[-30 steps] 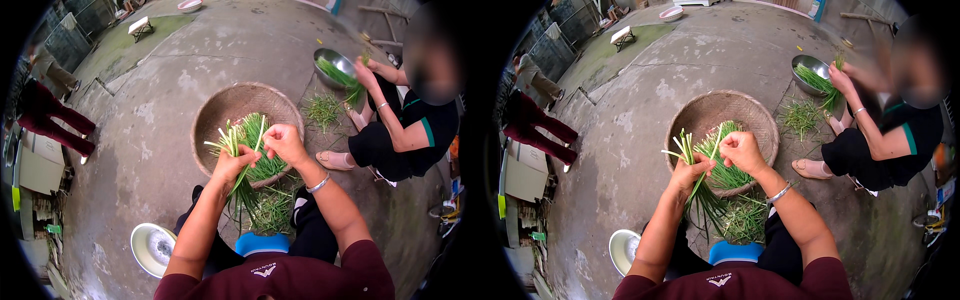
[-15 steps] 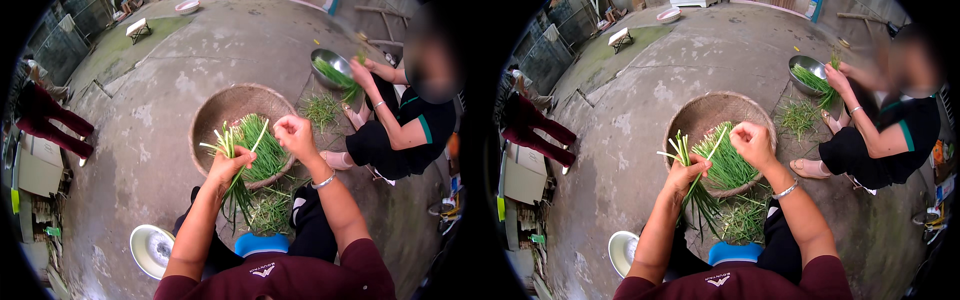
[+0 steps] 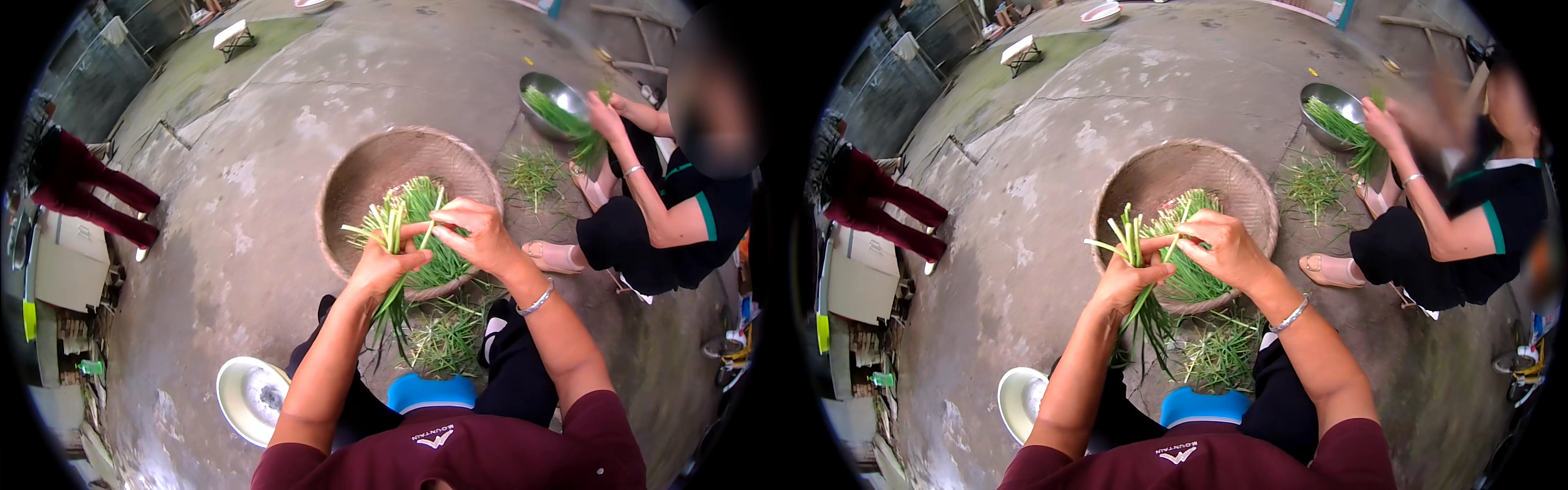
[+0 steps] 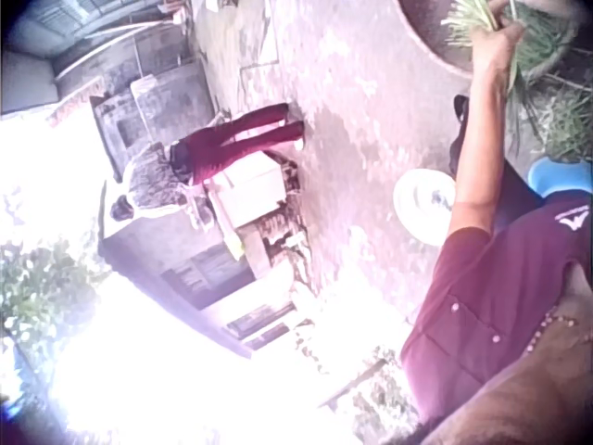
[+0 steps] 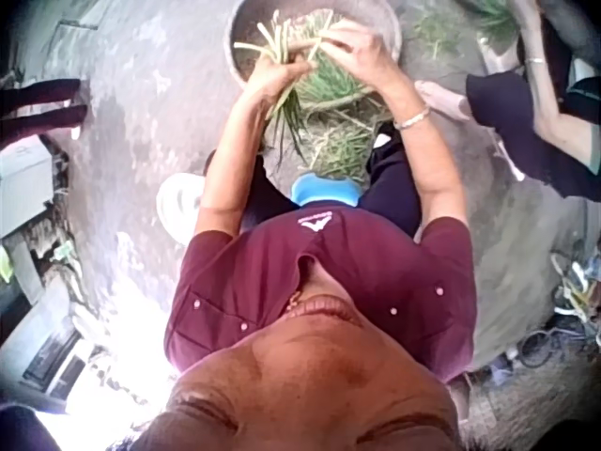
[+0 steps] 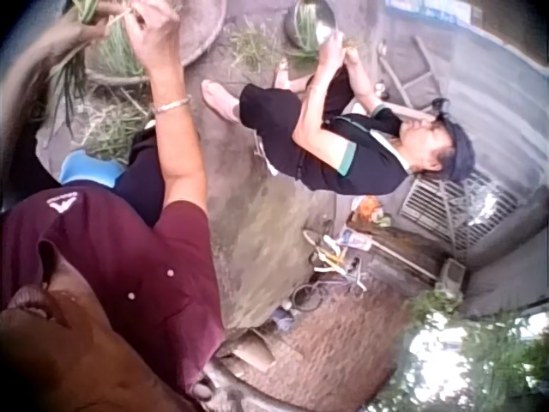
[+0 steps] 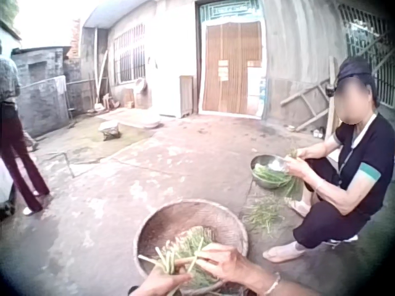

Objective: The person cleans green onions by hand, peeling away the outer layers of individual stalks taken from a large basket and placing them into a bundle.

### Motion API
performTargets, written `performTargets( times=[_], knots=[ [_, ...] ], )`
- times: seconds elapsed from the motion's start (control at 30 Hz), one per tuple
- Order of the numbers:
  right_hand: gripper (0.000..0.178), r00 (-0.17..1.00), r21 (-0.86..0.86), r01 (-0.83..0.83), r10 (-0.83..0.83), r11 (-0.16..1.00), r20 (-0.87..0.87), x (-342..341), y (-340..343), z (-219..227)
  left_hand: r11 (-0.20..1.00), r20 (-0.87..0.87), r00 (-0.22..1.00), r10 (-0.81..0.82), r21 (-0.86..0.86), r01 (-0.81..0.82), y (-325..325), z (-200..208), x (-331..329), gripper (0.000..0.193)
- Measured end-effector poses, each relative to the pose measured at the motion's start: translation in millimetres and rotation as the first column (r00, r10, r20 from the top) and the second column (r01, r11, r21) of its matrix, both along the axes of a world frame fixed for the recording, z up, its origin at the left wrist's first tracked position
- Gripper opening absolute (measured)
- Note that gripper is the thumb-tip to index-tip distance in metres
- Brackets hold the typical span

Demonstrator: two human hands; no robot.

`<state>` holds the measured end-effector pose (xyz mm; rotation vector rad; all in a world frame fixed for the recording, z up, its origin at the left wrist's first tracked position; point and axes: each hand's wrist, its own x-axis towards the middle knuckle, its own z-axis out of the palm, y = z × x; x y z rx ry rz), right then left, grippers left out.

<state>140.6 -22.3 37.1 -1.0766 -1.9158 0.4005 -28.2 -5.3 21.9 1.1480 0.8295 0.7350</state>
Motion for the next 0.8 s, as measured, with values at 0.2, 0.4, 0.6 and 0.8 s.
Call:
performTargets(
  times=[0.2, 0.4, 0.6, 0.8],
  knots=[
    [0.017, 0.993, 0.067, 0.069, -0.075, 0.995, 0.092, -8.5, -3.9, 6.5, 1.000, -0.008, 1.000, -0.017, -0.011, 0.017, -5.0, 9.3, -5.9, 0.032],
    [0.019, 0.995, 0.023, 0.059, -0.060, 0.998, 0.083, -13.5, -6.6, 11.6, 0.998, 0.127, 0.991, -0.049, 0.047, 0.044, -3.0, -2.0, -1.4, 0.032],
    [0.019, 0.994, 0.029, 0.066, -0.068, 0.997, 0.088, -24.4, -5.6, 6.3, 0.999, 0.130, 0.991, 0.019, 0.043, -0.025, -6.7, -10.1, -7.9, 0.031],
    [0.016, 0.990, 0.053, 0.108, -0.113, 0.993, 0.089, -10.8, -2.3, 7.5, 0.999, 0.071, 0.996, 0.045, -0.002, -0.045, -4.6, -2.7, 6.3, 0.035]
  ],
)
